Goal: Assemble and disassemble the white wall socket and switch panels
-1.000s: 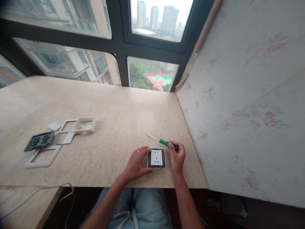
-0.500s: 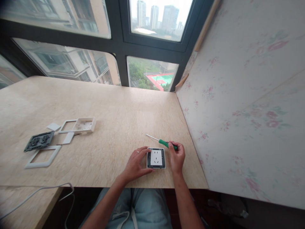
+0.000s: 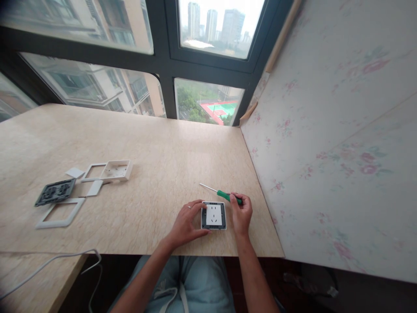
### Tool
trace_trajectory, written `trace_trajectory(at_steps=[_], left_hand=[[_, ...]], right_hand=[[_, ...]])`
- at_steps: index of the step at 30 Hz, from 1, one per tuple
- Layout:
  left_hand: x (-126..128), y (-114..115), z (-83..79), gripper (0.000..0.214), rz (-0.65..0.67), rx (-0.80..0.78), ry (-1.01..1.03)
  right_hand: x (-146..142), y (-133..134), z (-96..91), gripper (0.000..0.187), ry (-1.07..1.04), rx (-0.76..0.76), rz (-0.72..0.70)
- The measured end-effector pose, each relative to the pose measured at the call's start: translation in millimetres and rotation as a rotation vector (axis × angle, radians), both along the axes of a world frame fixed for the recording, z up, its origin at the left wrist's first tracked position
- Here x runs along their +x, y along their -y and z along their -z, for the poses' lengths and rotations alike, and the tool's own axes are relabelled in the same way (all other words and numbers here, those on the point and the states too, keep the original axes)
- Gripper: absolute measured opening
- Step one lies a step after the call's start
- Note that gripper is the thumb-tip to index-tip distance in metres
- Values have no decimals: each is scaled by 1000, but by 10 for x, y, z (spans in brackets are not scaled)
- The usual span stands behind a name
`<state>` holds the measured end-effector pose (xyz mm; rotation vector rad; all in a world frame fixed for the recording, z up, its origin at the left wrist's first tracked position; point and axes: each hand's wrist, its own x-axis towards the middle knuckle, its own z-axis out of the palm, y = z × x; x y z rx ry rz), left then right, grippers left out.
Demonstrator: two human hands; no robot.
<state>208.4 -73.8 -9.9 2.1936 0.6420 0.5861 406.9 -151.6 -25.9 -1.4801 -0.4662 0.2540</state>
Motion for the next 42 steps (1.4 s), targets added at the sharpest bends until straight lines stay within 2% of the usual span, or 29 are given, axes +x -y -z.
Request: trace_trajectory(at_steps=[19, 27, 42], left_hand=[[2, -4, 29, 76, 6, 14, 7], [2, -1, 6, 68, -1, -1, 13], [2, -4, 10, 76, 8, 12, 2]], right_hand=[[21, 2, 36, 31, 46, -31, 9], [28, 5, 56, 34, 51, -35, 4], [27, 2, 59, 32, 43, -35, 1]])
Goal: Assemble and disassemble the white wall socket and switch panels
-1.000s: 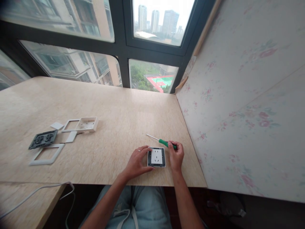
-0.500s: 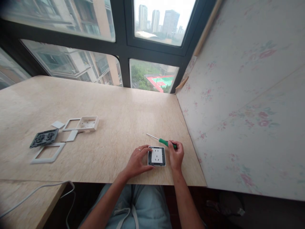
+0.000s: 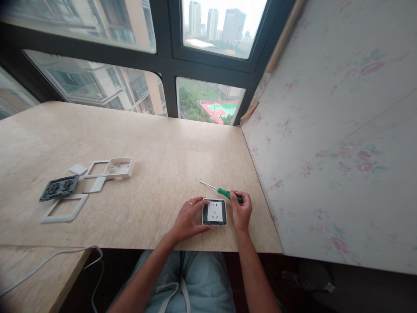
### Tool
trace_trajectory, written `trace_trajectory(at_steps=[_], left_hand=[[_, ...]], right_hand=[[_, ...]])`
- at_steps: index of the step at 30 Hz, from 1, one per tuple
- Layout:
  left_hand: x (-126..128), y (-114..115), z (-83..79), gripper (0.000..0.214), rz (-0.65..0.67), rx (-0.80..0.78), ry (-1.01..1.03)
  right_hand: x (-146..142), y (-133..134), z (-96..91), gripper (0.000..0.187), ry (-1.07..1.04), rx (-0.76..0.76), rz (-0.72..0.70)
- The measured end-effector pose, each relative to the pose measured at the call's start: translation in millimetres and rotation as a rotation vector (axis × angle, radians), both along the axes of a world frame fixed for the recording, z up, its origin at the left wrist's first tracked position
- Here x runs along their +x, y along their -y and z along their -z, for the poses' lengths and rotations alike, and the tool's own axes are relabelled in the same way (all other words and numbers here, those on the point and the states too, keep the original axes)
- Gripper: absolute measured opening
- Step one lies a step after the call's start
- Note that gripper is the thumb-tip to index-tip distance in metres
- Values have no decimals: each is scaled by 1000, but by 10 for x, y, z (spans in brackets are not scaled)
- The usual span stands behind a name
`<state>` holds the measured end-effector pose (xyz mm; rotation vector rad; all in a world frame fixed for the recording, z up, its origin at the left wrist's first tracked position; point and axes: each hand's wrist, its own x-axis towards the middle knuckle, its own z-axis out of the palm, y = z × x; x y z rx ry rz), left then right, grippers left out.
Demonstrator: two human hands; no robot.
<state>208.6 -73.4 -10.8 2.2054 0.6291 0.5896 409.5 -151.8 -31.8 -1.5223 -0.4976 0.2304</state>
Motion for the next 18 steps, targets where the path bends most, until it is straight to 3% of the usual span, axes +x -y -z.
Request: trace_trajectory(at_steps=[18], left_hand=[[-2, -5, 10, 64, 2, 15, 15]], right_hand=[[-12, 13, 1, 31, 0, 20, 8]])
